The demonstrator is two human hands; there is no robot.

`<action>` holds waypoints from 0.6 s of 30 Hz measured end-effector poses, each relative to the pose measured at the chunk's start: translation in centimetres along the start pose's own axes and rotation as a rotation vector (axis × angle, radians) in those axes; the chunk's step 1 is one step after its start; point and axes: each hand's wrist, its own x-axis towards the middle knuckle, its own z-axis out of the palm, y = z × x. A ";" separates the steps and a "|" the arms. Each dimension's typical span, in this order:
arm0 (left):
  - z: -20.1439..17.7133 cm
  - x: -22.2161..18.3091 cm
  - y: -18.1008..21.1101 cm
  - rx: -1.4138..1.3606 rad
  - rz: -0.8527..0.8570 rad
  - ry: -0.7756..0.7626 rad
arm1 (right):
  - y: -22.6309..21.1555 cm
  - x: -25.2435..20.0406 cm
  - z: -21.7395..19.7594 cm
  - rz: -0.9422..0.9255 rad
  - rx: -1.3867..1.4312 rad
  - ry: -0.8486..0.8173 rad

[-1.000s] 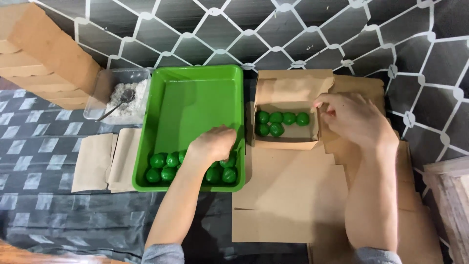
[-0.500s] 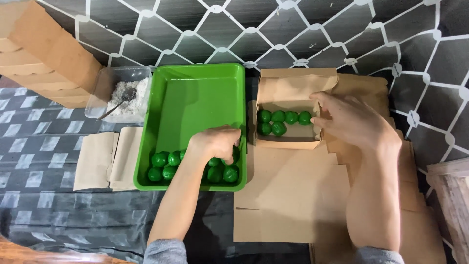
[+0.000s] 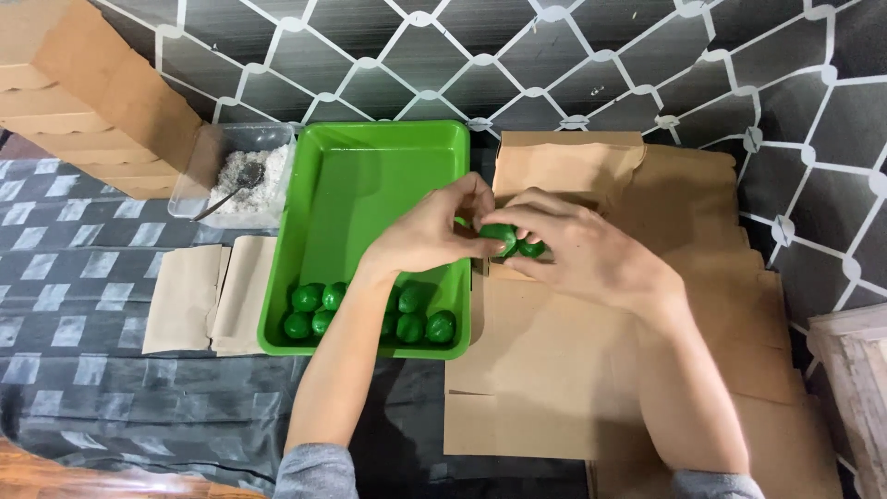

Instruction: Folding a cardboard box and packing green egg-shaped food items into it from a tray.

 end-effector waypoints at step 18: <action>1.5 1.2 -0.6 0.061 0.011 0.236 | 3.3 -1.0 -1.0 0.326 -0.368 0.031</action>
